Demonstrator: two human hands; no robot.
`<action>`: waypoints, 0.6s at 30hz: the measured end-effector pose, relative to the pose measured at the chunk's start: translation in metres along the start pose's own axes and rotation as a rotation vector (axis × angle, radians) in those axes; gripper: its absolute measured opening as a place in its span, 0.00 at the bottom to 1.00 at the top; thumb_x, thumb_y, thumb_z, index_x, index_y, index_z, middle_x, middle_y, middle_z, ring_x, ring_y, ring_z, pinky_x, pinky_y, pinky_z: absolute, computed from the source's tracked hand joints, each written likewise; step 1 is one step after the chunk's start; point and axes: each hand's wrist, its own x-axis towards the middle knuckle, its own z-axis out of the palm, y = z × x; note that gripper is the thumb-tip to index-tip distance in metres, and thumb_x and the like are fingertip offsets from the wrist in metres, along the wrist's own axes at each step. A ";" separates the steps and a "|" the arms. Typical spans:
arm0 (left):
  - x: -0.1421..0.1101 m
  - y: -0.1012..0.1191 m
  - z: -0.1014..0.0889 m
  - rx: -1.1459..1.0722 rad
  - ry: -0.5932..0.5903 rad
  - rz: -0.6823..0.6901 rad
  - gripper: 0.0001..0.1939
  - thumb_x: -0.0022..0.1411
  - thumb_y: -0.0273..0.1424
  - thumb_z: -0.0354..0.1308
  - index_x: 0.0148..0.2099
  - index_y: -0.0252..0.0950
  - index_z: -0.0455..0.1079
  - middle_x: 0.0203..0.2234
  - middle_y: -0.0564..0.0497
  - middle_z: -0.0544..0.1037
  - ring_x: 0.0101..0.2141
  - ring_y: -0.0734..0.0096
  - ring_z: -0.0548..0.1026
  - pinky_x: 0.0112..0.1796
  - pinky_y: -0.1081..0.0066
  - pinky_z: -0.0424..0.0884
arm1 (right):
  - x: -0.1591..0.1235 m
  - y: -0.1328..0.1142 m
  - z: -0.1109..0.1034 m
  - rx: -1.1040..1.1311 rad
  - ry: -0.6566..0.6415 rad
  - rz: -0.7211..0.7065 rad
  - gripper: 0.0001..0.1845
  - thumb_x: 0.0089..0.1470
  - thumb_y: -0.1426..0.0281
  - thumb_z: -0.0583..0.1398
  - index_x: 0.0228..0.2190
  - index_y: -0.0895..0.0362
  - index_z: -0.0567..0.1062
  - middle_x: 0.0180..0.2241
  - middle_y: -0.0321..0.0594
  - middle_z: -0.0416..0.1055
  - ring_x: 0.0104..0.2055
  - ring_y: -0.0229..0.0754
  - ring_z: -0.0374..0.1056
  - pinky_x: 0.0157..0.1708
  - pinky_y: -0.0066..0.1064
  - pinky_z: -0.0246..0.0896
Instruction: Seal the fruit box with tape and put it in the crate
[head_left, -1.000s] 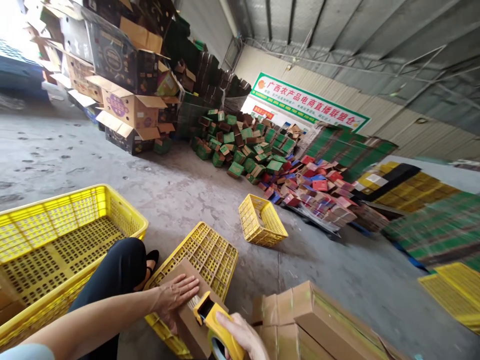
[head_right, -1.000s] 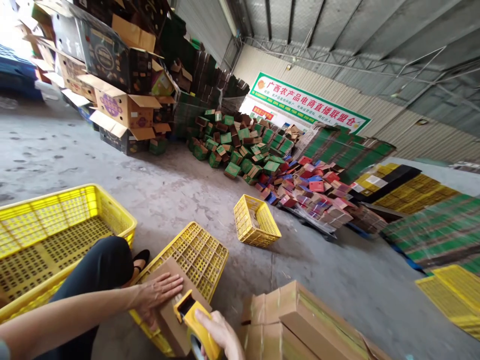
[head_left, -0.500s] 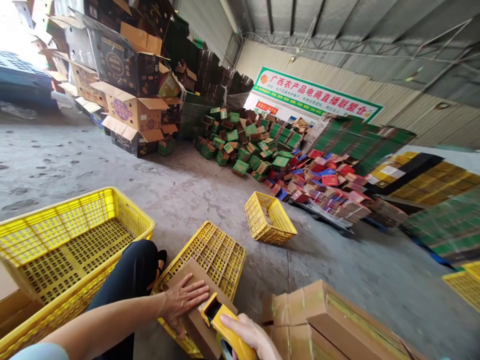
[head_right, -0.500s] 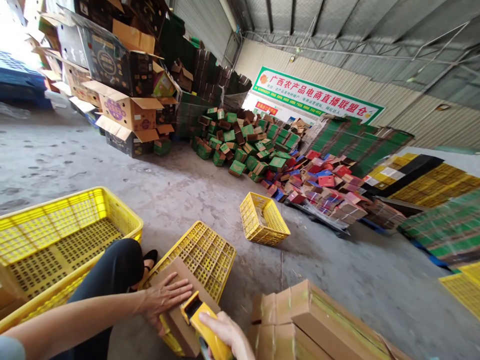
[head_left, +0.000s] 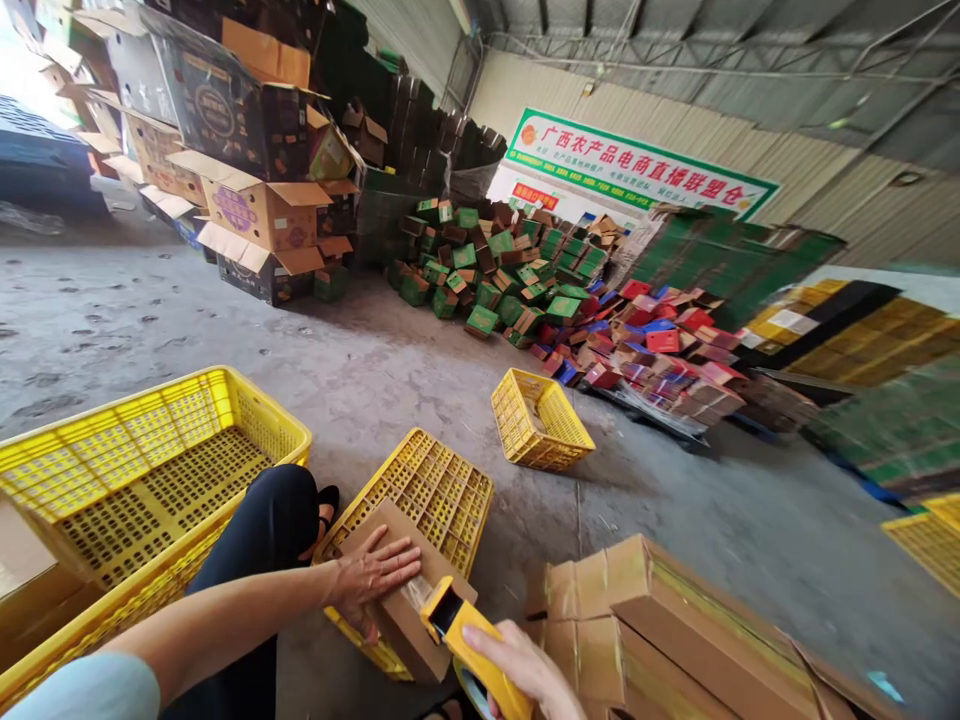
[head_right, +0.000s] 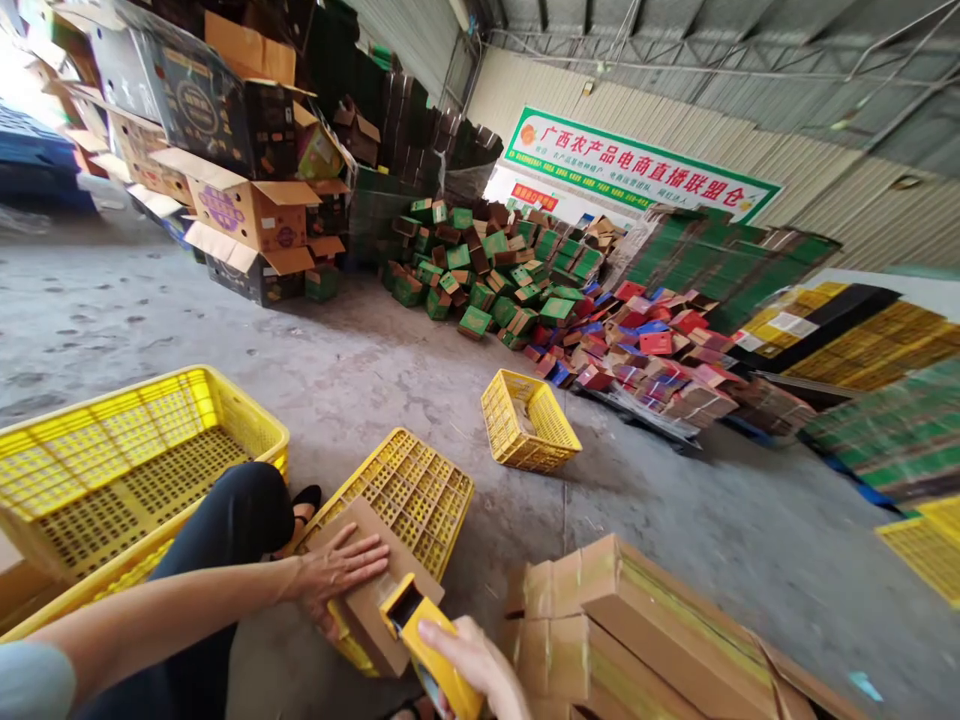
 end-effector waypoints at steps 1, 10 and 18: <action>-0.001 0.002 0.001 0.022 0.002 -0.008 0.63 0.61 0.63 0.59 0.80 0.37 0.30 0.75 0.30 0.42 0.73 0.28 0.43 0.65 0.26 0.38 | -0.002 0.001 0.002 -0.008 0.020 -0.018 0.27 0.56 0.42 0.63 0.29 0.54 0.72 0.12 0.32 0.69 0.17 0.44 0.73 0.23 0.31 0.73; -0.011 0.021 0.005 0.043 0.044 0.011 0.63 0.62 0.64 0.56 0.80 0.28 0.32 0.75 0.28 0.41 0.74 0.34 0.45 0.70 0.41 0.43 | -0.001 -0.006 0.010 -0.113 -0.014 -0.013 0.29 0.61 0.42 0.58 0.28 0.55 0.73 0.15 0.36 0.72 0.17 0.42 0.71 0.22 0.31 0.72; -0.013 0.019 0.009 0.071 0.047 -0.053 0.58 0.66 0.60 0.54 0.80 0.29 0.33 0.76 0.32 0.43 0.75 0.41 0.45 0.71 0.46 0.42 | 0.000 -0.005 0.007 -0.085 -0.088 0.000 0.31 0.56 0.38 0.61 0.29 0.55 0.73 0.16 0.37 0.74 0.16 0.41 0.71 0.18 0.27 0.66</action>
